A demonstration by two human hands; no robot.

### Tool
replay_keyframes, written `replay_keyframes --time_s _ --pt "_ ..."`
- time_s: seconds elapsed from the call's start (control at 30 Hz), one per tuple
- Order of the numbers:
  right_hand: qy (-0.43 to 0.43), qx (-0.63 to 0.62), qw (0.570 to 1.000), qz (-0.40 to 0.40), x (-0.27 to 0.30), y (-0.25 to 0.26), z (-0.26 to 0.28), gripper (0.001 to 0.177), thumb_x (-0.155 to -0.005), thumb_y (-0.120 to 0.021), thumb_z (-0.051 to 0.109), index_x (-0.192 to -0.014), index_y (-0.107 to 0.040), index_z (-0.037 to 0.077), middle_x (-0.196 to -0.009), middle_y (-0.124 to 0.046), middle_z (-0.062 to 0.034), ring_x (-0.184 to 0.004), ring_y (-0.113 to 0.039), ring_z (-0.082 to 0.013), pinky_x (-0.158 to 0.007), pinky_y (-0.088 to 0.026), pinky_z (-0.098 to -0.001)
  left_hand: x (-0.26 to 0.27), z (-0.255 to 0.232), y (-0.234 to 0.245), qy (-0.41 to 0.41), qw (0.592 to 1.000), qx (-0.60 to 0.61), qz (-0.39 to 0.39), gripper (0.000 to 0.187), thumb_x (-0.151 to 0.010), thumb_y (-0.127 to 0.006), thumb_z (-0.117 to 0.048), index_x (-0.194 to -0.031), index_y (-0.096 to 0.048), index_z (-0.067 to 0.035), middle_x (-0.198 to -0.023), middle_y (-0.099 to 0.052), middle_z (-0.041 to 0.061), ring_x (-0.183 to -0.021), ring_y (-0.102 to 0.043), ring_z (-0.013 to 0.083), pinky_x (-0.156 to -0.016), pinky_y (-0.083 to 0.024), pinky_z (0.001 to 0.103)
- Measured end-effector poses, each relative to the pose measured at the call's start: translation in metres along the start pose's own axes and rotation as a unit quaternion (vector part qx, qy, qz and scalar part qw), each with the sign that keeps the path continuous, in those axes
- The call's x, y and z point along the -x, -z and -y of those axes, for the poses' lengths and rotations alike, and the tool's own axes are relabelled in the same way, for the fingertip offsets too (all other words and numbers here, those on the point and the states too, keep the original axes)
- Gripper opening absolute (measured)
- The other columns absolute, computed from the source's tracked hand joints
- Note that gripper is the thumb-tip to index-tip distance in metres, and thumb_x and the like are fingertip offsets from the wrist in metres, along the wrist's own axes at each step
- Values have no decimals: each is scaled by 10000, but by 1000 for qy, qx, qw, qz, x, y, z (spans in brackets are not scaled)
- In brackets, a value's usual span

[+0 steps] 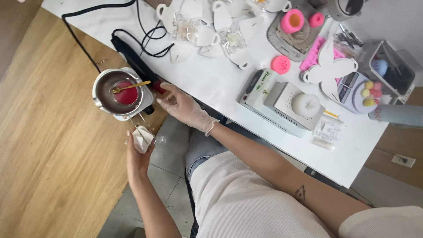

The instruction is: The recorder heats wax in a melting pot, pours it into molds, and uses a sculpting tool to refine details on a finished candle.

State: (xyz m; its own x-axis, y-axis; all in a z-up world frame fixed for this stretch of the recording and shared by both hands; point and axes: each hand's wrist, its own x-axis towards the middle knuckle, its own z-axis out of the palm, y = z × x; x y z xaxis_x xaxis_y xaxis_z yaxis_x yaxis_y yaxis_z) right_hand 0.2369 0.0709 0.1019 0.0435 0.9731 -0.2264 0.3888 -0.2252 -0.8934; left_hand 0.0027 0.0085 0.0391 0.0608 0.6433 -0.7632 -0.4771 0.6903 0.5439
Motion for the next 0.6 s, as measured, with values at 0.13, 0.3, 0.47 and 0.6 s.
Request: replay_keyframes --time_s 0.13,0.3,0.47,0.6 --pt "27 28 999 15 17 29 -11 559 -980 -694 295 -1447 -510 49 -954 -712 -70 -889 -688 -160 -856 -577 -310 -16 19 8 -5 996 84 28 472 -1083 -499 -472 -1366 -577 -103 -1248 -662 59 -1175 -612 221 -1008 -504 448" --pt "-3 -16 999 38 47 81 6 476 -1014 -657 273 -1425 -518 75 -953 -684 -52 -824 -666 -130 -797 -579 -291 -23 38 22 -57 993 93 -34 375 -1028 -609 -109 -1387 -536 -28 -1307 -656 109 -1251 -622 237 -1047 -570 388" --pt "-5 -71 996 59 66 116 -26 383 -1019 -614 221 -1378 -604 87 -961 -701 -44 -820 -652 -115 -786 -574 -274 -15 49 16 -57 990 88 -93 391 -1022 -501 -134 -1404 -511 -51 -1348 -629 110 -1227 -642 254 -994 -536 444" --pt "-6 -133 990 48 65 114 -37 323 -1049 -607 207 -1339 -647 70 -996 -720 -48 -823 -627 -111 -792 -567 -263 -12 48 14 -99 992 38 -71 409 -1023 -490 -129 -1424 -478 -53 -1338 -627 115 -1204 -643 279 -997 -531 471"
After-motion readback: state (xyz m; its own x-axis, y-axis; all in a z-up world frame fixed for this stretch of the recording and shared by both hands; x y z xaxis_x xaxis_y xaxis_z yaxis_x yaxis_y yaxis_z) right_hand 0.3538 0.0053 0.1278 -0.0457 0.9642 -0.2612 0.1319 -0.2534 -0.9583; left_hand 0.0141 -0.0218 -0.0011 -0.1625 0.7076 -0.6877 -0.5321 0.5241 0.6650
